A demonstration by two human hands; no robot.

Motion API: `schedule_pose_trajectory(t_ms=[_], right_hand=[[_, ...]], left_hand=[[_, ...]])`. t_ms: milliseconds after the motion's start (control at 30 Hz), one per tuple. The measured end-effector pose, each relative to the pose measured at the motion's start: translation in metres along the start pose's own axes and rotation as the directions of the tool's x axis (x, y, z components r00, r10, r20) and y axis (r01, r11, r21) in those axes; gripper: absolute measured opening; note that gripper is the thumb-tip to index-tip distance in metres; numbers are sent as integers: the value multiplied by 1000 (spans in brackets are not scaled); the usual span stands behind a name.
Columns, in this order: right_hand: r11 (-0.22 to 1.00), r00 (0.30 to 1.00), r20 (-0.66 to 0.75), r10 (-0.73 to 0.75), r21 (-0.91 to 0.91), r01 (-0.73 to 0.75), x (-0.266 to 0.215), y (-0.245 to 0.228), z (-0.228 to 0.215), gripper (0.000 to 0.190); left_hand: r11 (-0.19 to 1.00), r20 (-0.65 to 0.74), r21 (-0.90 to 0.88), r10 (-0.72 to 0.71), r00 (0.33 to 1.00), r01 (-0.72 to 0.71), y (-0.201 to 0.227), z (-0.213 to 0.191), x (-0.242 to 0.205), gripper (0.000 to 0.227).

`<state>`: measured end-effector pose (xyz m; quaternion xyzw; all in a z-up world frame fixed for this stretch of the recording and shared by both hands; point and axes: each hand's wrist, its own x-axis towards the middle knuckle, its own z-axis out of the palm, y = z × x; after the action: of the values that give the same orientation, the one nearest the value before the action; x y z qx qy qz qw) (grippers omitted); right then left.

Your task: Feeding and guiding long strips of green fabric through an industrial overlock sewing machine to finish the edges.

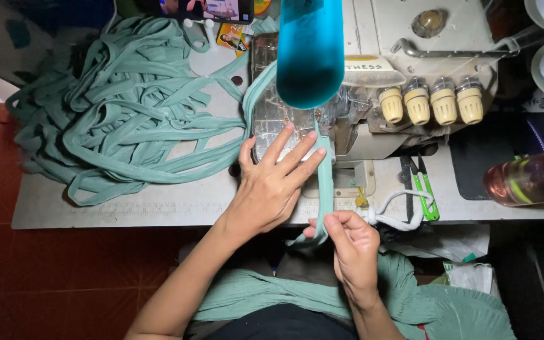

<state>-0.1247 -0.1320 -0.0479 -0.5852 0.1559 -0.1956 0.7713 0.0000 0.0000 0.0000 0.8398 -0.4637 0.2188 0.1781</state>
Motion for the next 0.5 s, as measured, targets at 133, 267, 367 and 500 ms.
schedule_pose_trajectory(t_ms=[133, 267, 367, 500], right_hand=[[999, 999, -10, -34, 33, 34, 21, 4, 4, 4], [998, 998, -6, -55, 43, 55, 38, -6, 15, 5], [995, 995, -23, -97, 38, 98, 49, 2, 16, 9], [991, 990, -58, -127, 32, 129, 52, 12, 12, 16]], left_hand=[[1000, 8, 8, -9, 1000, 9, 0, 2, 0, 51], [1000, 9, 5, -28, 1000, 28, 1, 2, 1, 53], [999, -33, -30, -35, 999, 34, 2, 11, -1, 52], [997, -81, -72, -44, 996, 39, 5, 13, -1, 54]])
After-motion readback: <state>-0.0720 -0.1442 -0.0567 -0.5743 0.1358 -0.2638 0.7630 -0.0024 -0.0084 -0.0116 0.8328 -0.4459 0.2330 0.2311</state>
